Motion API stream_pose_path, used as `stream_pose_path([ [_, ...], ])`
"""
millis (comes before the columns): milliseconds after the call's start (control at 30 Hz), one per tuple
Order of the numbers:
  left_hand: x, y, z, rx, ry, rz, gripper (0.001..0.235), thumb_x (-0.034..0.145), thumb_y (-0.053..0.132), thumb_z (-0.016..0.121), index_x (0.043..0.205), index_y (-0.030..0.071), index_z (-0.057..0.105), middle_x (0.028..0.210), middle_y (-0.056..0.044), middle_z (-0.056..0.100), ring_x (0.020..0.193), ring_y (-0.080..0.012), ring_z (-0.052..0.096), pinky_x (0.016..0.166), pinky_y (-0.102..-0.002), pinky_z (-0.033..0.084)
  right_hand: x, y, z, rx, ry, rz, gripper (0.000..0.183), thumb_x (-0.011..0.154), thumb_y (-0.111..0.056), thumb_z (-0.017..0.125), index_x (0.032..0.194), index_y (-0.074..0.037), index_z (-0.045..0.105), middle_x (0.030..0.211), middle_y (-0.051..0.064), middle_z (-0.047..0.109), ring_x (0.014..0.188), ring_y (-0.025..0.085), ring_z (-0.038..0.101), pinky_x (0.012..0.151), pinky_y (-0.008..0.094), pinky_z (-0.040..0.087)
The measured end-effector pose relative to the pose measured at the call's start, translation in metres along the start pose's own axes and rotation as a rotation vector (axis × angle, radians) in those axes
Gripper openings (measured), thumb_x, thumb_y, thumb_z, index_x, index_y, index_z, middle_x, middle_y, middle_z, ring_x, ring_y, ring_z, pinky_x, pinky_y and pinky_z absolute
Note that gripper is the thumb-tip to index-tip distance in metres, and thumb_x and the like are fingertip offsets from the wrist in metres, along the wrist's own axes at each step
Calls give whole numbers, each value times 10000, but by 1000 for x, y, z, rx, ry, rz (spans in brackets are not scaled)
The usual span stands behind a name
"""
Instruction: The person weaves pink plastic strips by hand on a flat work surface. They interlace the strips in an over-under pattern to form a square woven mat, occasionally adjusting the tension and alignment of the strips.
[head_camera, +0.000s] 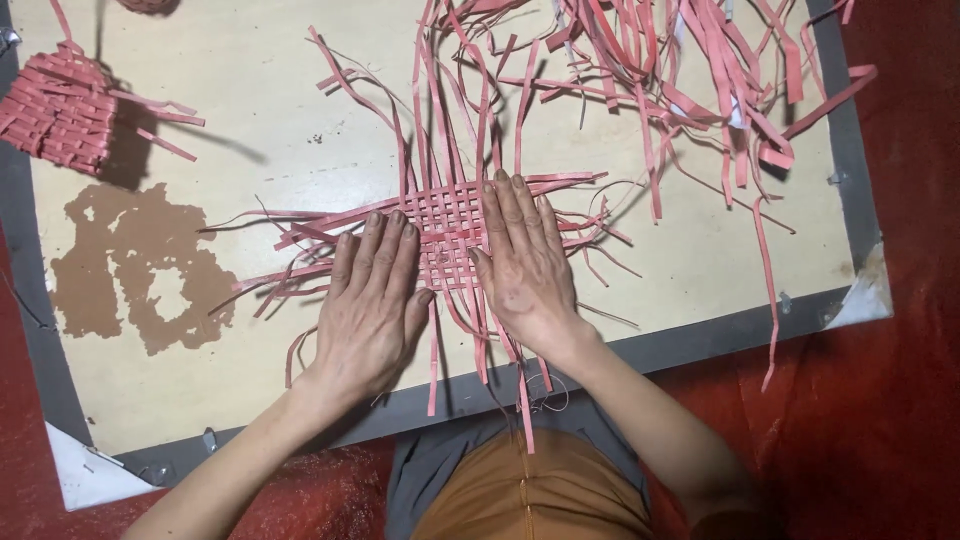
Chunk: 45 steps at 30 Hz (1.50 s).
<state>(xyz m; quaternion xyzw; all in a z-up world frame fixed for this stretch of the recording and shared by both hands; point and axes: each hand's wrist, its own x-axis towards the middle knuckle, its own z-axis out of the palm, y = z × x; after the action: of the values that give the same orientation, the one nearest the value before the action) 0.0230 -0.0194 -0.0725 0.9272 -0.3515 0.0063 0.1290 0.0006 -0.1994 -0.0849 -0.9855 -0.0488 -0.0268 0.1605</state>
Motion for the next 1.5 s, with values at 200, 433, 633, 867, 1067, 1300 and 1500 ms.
stream_pose_path([
  [200,-5,-13,-9,-301,117,66,514,784,19,411,1287,-3,304,1361,-225,215,1250,-388,213,1000,-436,245,1,0,-2,-34,9,-6,558,891,-251,383,1338,5,170,1400,192,123,1305,291,77,1044,409,26],
  [433,-7,-25,-23,30,-85,70,538,692,106,484,1219,22,419,1341,-128,339,1315,-312,133,1027,-373,186,1,1,1,-64,12,-10,576,885,-252,393,1347,-7,150,1408,178,104,1308,288,73,1046,399,27],
  [633,-1,-27,-29,33,-114,60,493,823,338,384,1252,97,394,1330,-57,361,1309,-259,155,1052,-366,94,2,-1,-2,-51,8,1,565,885,-267,382,1343,-14,168,1406,173,118,1307,282,78,1045,398,32],
  [867,9,-24,-36,67,-140,76,521,788,397,424,1207,88,428,1278,-72,413,1305,-247,182,1063,-368,69,3,-1,-2,-69,6,-1,574,877,-258,398,1343,-13,170,1407,174,108,1306,290,79,1046,406,38],
  [1067,11,-20,-36,131,-152,79,528,782,427,413,1195,99,436,1256,-76,429,1306,-239,186,1068,-387,47,3,-1,-3,-63,1,0,570,873,-262,403,1335,-5,189,1403,183,115,1305,292,81,1044,406,38],
  [1300,15,-17,-40,123,-153,95,490,772,382,439,1162,86,469,1277,-74,424,1304,-237,189,1061,-401,45,3,-1,-2,-71,-1,8,570,873,-267,395,1337,-10,187,1404,180,116,1306,289,81,1045,402,32],
  [1500,17,-25,-32,1,-133,106,517,727,368,504,1153,78,466,1288,-91,416,1298,-269,196,1047,-442,73,3,-1,-1,-61,1,8,568,872,-264,402,1334,-8,196,1402,183,120,1305,292,85,1045,407,35],
])
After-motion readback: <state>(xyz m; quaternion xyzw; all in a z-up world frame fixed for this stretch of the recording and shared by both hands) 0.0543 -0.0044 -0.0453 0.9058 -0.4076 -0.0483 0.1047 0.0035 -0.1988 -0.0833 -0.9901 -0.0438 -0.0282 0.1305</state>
